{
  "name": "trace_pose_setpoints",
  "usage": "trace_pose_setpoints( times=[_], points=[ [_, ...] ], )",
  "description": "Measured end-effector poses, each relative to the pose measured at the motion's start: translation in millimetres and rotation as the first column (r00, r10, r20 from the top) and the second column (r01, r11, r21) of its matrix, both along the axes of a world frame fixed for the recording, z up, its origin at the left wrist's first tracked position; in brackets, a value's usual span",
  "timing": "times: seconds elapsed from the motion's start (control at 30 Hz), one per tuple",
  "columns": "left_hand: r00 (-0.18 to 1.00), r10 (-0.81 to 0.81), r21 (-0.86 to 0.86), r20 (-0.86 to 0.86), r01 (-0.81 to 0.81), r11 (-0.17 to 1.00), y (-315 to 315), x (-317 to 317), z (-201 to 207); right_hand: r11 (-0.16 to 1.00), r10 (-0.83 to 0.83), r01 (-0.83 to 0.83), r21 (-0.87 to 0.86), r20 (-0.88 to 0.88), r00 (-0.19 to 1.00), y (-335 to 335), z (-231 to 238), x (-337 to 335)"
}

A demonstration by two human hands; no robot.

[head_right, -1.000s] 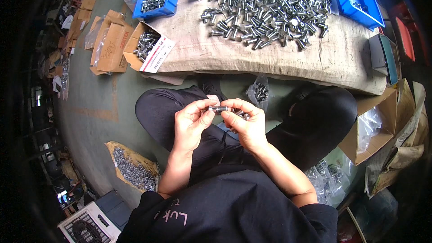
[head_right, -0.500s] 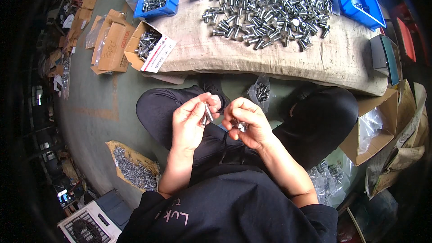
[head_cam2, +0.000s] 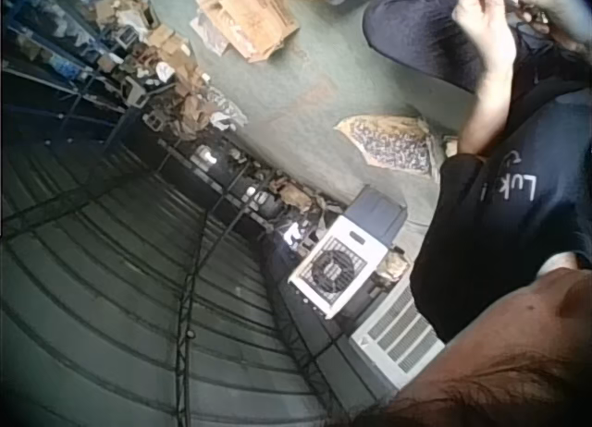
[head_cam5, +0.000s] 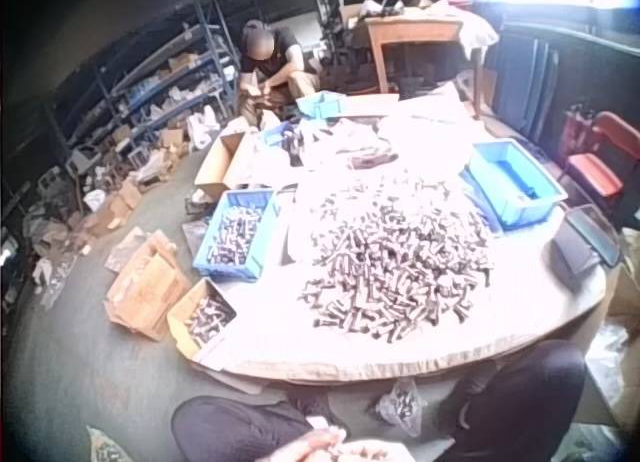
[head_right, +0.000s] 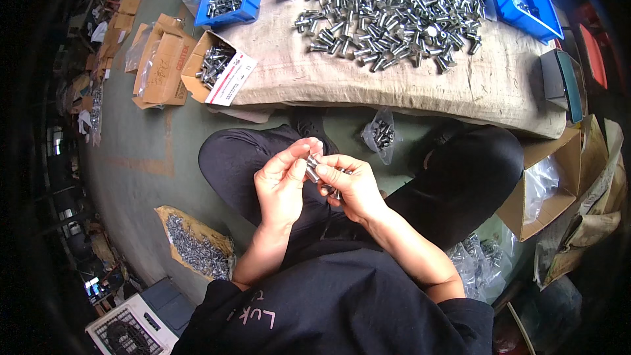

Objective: The person gathers metal bolts from a pile on the table and fits metal sleeves onto them by hand.

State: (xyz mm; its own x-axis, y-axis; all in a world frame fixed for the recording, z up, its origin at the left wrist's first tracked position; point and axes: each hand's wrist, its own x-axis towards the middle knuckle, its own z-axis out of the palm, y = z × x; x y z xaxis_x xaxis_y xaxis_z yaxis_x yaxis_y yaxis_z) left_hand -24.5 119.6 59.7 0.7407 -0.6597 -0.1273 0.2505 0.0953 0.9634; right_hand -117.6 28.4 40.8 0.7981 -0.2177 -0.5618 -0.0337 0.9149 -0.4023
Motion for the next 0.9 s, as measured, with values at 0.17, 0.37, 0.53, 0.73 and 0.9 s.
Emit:
trace_pose_setpoints(
  times=[0.17, 0.37, 0.53, 0.73, 0.9],
  points=[
    [0.992, -0.007, 0.058, 0.129, -0.001, 0.998, 0, 0, -3, 0.993, -0.008, 0.001, -0.114, -0.062, 0.998, 1, 4, 1],
    [0.983, -0.048, 0.066, 0.177, 0.037, 0.997, 1, 1, -3, 0.999, 0.024, -0.026, -0.027, -0.074, 0.997, -2, 1, 1],
    [0.98, -0.084, 0.063, 0.183, 0.073, 0.995, 1, 3, -1, 0.997, -0.061, 0.056, -0.051, -0.097, 0.993, -6, 2, 0],
    [0.955, -0.135, 0.124, 0.264, 0.105, 0.987, -2, 7, 6, 0.992, -0.126, 0.126, -0.01, -0.037, 0.991, -8, -3, -3],
    [0.993, -0.118, 0.183, 0.02, 0.112, 0.977, 3, 11, 5, 0.952, -0.203, 0.194, -0.238, -0.017, 0.979, -11, 3, -4]
  ],
)
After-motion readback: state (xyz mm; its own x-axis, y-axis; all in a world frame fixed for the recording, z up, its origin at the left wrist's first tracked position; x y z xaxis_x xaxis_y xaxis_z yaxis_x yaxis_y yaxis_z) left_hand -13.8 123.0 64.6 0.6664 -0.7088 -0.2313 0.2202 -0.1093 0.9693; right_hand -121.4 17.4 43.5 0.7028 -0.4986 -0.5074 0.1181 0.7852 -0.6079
